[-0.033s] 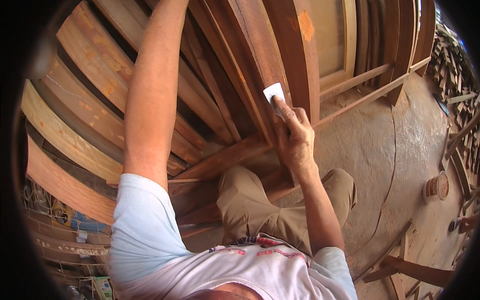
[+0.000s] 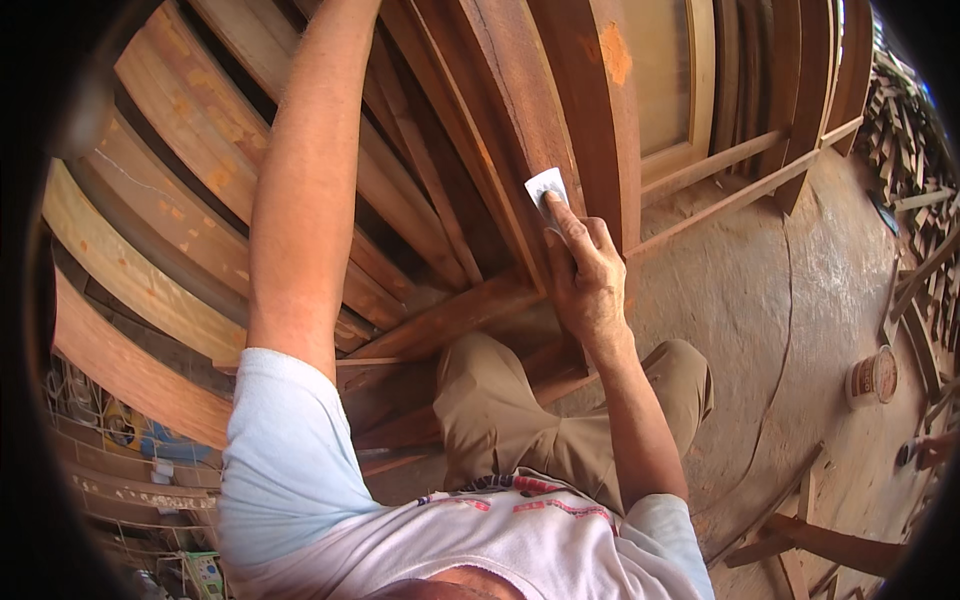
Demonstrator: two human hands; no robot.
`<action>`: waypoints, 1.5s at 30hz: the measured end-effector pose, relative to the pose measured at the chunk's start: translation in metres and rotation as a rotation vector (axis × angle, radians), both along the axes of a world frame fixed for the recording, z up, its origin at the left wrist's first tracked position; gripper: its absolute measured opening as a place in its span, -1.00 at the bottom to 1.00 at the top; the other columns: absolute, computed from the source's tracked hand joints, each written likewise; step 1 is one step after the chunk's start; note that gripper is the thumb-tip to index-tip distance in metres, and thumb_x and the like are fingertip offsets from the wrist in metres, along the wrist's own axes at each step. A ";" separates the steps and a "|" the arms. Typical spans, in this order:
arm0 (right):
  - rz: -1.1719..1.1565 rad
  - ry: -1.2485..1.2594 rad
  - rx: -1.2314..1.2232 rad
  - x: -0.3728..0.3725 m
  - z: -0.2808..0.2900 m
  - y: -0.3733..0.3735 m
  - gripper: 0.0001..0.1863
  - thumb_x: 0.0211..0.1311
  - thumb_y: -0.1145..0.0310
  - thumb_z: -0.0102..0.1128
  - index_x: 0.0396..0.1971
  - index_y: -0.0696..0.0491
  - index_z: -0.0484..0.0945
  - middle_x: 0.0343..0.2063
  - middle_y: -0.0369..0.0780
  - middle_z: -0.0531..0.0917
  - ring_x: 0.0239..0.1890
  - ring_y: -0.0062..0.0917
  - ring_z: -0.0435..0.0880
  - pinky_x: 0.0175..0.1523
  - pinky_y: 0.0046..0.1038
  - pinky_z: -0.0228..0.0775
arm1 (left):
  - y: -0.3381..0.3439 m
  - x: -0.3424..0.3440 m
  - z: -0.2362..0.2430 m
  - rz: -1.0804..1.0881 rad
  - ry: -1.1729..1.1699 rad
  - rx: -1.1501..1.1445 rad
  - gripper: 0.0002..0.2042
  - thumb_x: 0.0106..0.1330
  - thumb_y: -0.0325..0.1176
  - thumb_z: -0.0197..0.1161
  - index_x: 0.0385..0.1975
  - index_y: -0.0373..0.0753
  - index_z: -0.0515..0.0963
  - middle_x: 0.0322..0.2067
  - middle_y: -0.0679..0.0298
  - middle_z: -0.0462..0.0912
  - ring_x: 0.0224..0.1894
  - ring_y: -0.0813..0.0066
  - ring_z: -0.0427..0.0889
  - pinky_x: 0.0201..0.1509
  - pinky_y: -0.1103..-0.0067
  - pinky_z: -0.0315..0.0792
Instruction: The person handles long wooden planks in a workshop, applying a finish with a brush and smoothing the surface with a scraper. They repeatedly lift and reposition the planks to access different sections, dipping the brush into a container of finish as needed.
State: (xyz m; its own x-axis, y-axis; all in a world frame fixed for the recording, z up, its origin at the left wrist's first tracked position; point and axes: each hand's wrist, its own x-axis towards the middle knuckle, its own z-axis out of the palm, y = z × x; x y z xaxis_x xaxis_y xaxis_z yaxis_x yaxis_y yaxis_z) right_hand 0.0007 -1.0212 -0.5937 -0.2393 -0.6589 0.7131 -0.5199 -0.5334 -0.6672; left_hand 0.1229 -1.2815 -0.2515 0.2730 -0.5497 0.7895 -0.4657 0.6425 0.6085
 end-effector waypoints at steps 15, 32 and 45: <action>-0.119 0.131 -0.175 0.004 0.023 -0.027 -0.46 0.39 0.54 0.22 0.36 -0.07 0.48 -0.28 -0.05 0.59 -0.30 -0.12 0.69 -0.22 -0.14 0.59 | -0.014 -0.008 -0.003 -0.139 0.043 -0.191 -0.09 0.48 0.42 -0.21 0.38 -0.44 0.36 0.30 -0.29 0.45 0.42 -0.15 0.38 0.49 0.32 0.25; -0.276 0.415 -0.449 -0.008 0.159 -0.078 -0.69 0.42 0.44 0.23 0.11 0.06 0.66 -0.21 -0.11 0.77 -0.27 -0.24 0.76 -0.11 -0.29 0.64 | -0.014 -0.008 -0.012 -0.234 0.069 -0.346 -0.20 0.54 0.29 -0.13 0.39 -0.41 0.34 0.36 -0.18 0.42 0.44 -0.07 0.35 0.51 0.33 0.23; -0.117 0.684 0.148 -0.028 0.084 0.011 -0.37 0.33 0.55 0.19 0.41 0.01 0.36 -0.15 0.02 0.63 -0.15 -0.09 0.71 -0.17 -0.18 0.60 | -0.006 -0.001 0.006 -0.269 0.049 -0.403 -0.20 0.56 0.27 -0.13 0.42 -0.43 0.30 0.39 -0.21 0.36 0.47 -0.09 0.30 0.55 0.31 0.18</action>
